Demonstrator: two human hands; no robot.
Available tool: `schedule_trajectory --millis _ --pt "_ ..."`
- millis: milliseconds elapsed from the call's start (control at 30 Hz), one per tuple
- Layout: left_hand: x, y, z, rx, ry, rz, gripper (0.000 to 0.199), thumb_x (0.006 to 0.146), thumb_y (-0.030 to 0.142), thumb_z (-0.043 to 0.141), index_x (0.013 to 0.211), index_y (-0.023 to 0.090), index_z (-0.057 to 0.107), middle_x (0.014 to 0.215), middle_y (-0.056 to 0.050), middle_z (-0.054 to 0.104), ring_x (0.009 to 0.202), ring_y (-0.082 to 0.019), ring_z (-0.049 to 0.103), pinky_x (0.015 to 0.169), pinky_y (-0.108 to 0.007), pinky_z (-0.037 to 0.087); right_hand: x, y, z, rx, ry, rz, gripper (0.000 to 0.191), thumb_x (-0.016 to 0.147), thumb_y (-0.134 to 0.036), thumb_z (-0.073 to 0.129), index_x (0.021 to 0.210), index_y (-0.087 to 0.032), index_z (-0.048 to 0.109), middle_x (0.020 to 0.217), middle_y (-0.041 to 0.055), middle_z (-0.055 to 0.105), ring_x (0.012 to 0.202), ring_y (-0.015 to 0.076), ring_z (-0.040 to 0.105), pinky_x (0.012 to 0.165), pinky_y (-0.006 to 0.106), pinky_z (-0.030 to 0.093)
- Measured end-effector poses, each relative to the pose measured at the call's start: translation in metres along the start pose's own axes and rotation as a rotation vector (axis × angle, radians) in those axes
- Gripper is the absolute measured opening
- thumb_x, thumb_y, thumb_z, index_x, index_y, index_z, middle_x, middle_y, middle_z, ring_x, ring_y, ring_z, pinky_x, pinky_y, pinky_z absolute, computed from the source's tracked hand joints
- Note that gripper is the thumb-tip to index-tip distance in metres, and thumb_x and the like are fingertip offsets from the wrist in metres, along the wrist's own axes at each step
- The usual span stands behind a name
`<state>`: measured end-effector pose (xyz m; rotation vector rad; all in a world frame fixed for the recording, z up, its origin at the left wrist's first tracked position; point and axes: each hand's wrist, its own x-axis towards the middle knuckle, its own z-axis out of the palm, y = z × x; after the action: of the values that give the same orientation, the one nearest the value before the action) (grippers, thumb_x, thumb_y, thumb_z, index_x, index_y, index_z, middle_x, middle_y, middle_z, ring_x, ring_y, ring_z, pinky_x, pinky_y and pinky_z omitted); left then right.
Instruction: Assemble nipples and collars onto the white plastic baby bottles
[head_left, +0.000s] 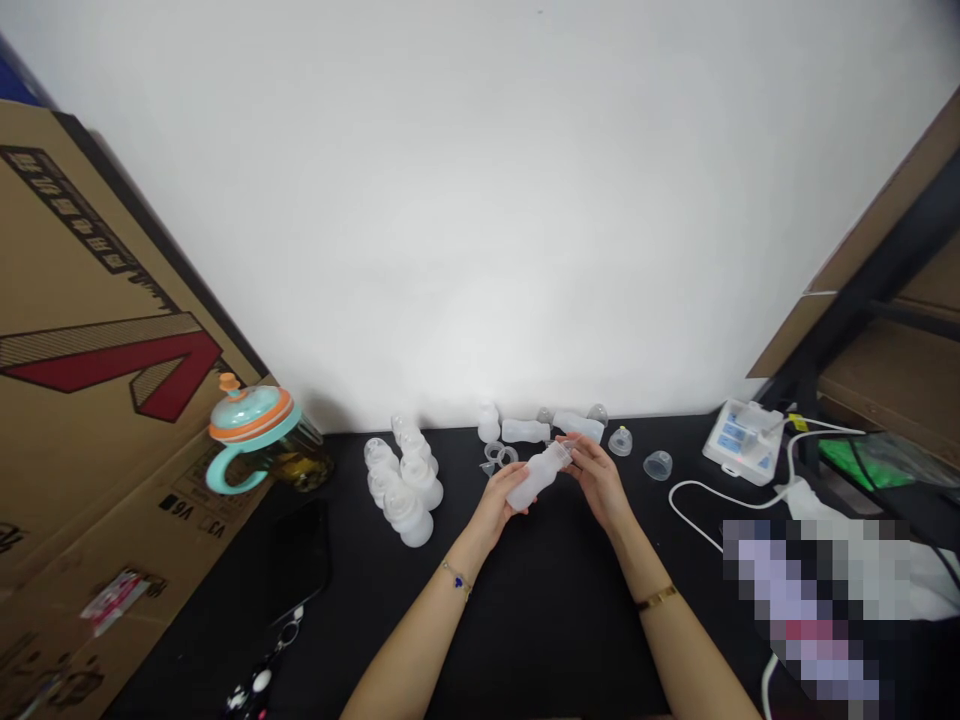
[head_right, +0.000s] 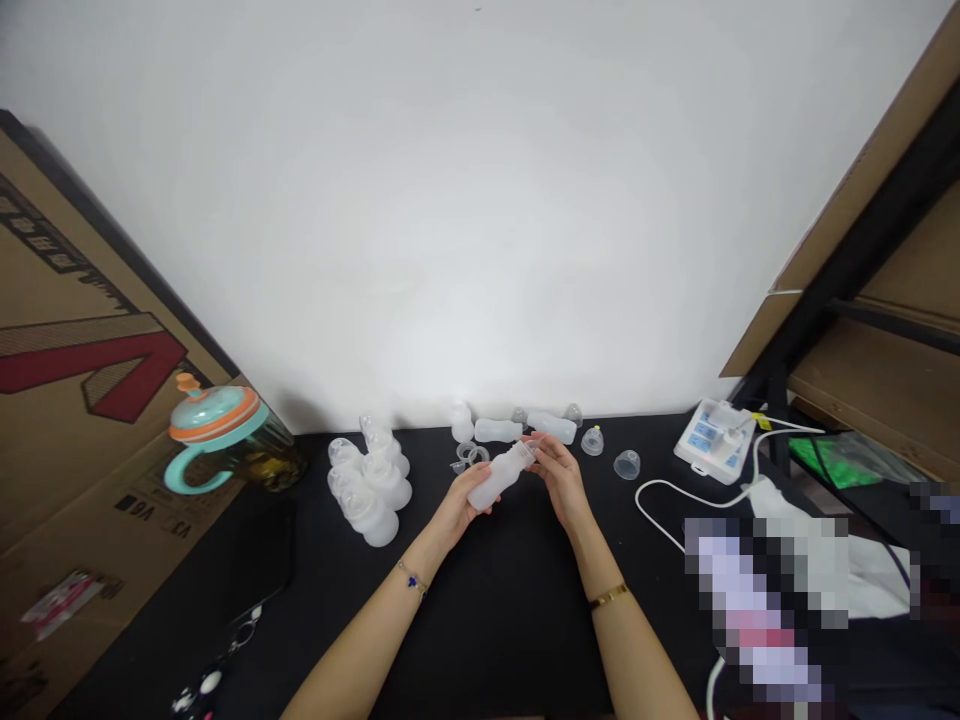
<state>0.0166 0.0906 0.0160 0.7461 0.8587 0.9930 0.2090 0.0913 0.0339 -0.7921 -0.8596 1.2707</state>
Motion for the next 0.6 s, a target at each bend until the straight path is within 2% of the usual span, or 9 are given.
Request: schedule_trajectory --millis 167,600 --pt "-0.0010 0.0009 0.0011 0.018 0.016 -0.011 0.051 0.075 0.044 0.082 0.111 0.012 0.066 0.083 -0.008 0.072 0.057 -0.015 0.066 0.039 -0.019 0.044 0.0000 0.0036 -0.0025 -0.020 -0.043 0.002 0.034 0.077 -0.039 0.083 0.108 -0.026 0.076 0.118 0.0077 0.075 0.108 0.0287 0.066 0.078 0.037 0.053" --pt "0.0009 -0.0019 0.0016 -0.016 0.022 0.003 0.045 0.077 0.044 0.078 0.106 0.011 0.066 0.079 -0.008 0.071 0.054 -0.015 0.065 0.038 -0.020 0.043 -0.0009 0.0045 -0.0027 -0.041 -0.060 -0.009 0.035 0.078 -0.039 0.082 0.110 -0.025 0.076 0.120 0.0080 0.074 0.107 0.0281 0.066 0.077 0.036 0.054"
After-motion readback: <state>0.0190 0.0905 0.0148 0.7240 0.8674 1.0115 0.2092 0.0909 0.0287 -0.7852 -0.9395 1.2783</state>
